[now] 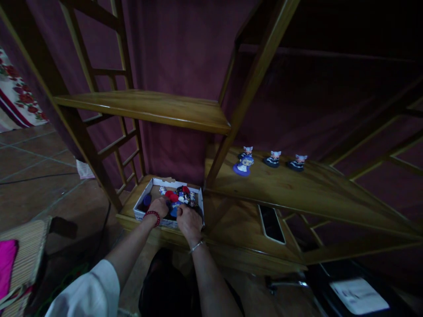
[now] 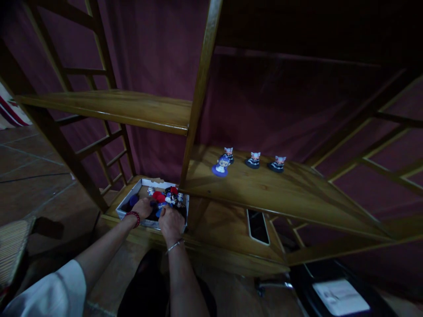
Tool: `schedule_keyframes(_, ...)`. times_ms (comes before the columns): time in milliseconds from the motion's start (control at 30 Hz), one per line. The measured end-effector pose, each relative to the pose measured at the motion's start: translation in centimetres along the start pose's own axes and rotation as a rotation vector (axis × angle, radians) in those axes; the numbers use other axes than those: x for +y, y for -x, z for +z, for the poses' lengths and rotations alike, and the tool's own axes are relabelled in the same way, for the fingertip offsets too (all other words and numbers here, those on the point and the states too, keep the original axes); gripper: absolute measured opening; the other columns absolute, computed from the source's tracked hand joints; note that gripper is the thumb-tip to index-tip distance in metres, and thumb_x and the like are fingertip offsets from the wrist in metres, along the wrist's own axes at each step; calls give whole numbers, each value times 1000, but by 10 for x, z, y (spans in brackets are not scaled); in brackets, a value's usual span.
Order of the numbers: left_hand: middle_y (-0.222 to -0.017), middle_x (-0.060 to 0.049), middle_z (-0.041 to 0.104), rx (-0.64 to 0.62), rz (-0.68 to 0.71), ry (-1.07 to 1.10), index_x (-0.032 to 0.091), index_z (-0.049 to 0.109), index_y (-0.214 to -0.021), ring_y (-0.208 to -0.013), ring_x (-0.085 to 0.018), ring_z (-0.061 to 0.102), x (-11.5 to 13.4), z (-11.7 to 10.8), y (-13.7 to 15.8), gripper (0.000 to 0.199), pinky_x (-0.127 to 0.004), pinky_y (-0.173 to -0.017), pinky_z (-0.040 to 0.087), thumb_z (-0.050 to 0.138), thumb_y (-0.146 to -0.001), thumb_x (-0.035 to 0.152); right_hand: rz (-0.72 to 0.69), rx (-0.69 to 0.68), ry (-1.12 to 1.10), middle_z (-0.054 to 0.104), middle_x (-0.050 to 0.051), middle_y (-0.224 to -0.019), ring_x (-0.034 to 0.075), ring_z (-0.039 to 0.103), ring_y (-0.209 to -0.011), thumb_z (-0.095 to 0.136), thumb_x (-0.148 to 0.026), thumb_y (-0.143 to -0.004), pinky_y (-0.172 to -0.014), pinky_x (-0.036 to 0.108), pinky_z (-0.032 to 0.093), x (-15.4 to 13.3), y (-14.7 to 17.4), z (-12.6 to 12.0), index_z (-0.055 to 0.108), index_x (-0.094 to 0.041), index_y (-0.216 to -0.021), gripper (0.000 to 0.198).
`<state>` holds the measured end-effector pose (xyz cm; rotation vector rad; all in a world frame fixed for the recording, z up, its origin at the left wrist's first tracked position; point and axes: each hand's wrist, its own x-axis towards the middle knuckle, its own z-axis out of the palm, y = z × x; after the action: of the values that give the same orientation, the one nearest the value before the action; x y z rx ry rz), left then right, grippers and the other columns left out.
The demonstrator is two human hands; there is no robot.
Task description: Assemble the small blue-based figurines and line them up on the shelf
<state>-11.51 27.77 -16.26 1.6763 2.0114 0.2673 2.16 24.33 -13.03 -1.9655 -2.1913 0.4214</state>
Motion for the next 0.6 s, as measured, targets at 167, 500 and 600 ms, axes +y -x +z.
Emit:
schedule_keyframes(167,-101,-4,65,-52,-96,293,20,62,-97,-95,-17,59,-6,-1,-9,35,-22,-75,47,49,-69,3,13,-113,-79,68,2,-96,19,62,-90,42,-27,-82,-69,25,43,6,-8,-4,62,-29,-98,26)
schedule_keyframes(500,-90,-6,67,-69,-199,728,12,60,-89,-81,-15,62,-13,-13,-5,20,-19,-63,50,50,-72,9,-22,-149,-160,66,1,-101,15,59,-96,43,-20,-81,-78,22,41,10,-18,-1,63,-27,-98,26)
schedule_keyframes(600,-88,-6,66,-82,-219,787,10,58,-91,-78,-14,62,-13,-11,-6,22,-19,-61,49,49,-71,6,-29,-148,-177,66,1,-100,15,59,-95,43,-18,-81,-78,22,42,8,-19,0,62,-26,-98,27)
